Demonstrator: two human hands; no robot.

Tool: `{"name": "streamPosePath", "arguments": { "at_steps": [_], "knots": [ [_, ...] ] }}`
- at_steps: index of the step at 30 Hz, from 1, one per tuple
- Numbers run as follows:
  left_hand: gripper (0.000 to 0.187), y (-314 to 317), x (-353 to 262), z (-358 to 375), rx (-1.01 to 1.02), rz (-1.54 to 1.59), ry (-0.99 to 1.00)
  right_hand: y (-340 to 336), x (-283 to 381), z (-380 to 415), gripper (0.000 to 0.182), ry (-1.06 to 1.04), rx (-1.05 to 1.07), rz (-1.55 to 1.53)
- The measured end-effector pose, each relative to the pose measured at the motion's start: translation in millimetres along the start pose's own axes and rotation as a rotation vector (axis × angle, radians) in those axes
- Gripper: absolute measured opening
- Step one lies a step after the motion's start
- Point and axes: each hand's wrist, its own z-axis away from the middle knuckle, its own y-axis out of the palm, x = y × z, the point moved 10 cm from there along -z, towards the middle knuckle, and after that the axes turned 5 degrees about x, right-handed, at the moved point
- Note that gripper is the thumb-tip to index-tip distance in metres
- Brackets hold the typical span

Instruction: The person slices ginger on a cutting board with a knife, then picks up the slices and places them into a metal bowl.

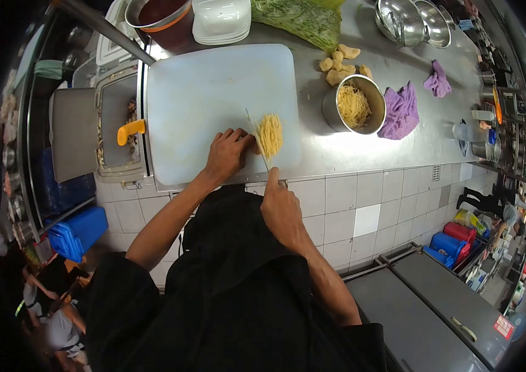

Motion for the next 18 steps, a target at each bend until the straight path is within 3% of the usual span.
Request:
{"name": "streamPosePath", "arguments": {
  "at_steps": [11, 13, 18],
  "knots": [
    [0.039, 2.0, 2.0, -0.7, -0.001, -0.027, -0.005, 17.6, -8.4, -7.5, 0.019, 0.065, 0.031, 0.065],
    [0.039, 2.6, -0.2, 1.8, -0.020, -0.029, 0.008, 22.5, -12.5, -26.9, 0.023, -0.056, -0.105, -0.006],
    [0.037, 6.0, 4.1, 1.4, -0.012, 0.004, 0.005, -6.3, 9.4, -31.9, 0.023, -0.073, -0.095, -0.002]
  ]
}}
